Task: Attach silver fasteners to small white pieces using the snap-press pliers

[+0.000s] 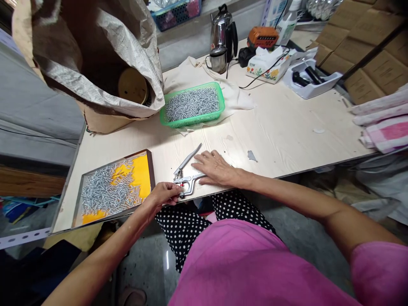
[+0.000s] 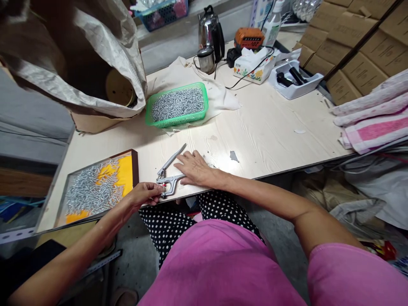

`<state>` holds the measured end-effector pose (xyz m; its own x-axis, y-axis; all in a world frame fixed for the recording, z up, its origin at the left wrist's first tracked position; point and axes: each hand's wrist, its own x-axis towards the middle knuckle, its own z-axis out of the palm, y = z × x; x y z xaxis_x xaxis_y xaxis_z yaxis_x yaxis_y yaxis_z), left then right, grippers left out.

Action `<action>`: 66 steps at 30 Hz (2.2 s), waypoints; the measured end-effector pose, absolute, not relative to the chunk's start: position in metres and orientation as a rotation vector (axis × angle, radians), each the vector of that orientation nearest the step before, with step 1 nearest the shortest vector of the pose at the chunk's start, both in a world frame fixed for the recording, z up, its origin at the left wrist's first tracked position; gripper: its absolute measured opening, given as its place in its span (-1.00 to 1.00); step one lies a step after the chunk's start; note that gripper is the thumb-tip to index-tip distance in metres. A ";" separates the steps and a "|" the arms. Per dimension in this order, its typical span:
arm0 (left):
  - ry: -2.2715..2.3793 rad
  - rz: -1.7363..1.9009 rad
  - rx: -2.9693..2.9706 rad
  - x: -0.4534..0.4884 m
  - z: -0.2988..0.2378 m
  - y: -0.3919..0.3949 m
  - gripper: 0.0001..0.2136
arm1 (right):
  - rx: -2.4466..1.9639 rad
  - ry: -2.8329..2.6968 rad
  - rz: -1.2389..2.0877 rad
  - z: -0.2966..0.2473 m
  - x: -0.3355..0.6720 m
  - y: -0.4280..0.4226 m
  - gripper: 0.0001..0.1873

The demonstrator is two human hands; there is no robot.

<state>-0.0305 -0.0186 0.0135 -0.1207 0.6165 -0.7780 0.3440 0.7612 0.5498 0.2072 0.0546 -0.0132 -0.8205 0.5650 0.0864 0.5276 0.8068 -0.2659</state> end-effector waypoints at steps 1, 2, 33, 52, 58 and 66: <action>1.732 0.285 0.759 -0.030 0.014 -0.019 -0.61 | -0.851 -2.824 0.347 -0.013 0.210 0.061 -0.30; 1.735 0.293 0.759 -0.030 0.014 -0.019 -0.60 | -0.833 -2.831 0.350 -0.012 0.211 0.068 -0.16; 1.532 0.207 2.477 0.013 -0.013 0.022 -0.42 | -0.922 -3.023 0.401 0.010 0.212 0.088 -0.32; 1.704 0.305 2.490 0.027 -0.018 0.009 -0.61 | -0.806 -2.911 0.402 -0.009 0.228 0.109 -0.52; 1.549 0.426 2.532 0.060 -0.036 -0.035 -0.50 | -0.971 -2.874 0.383 -0.006 0.217 0.121 -0.77; 1.506 0.439 2.371 0.068 -0.032 -0.038 -0.50 | -0.947 -2.928 0.105 -0.008 0.190 0.144 -0.80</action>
<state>0.0683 -0.0377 -0.0325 0.4044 0.9095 0.0962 0.8185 -0.4068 0.4056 0.1900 0.1444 -0.0081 -0.8093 0.5862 0.0381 0.5819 0.8089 -0.0841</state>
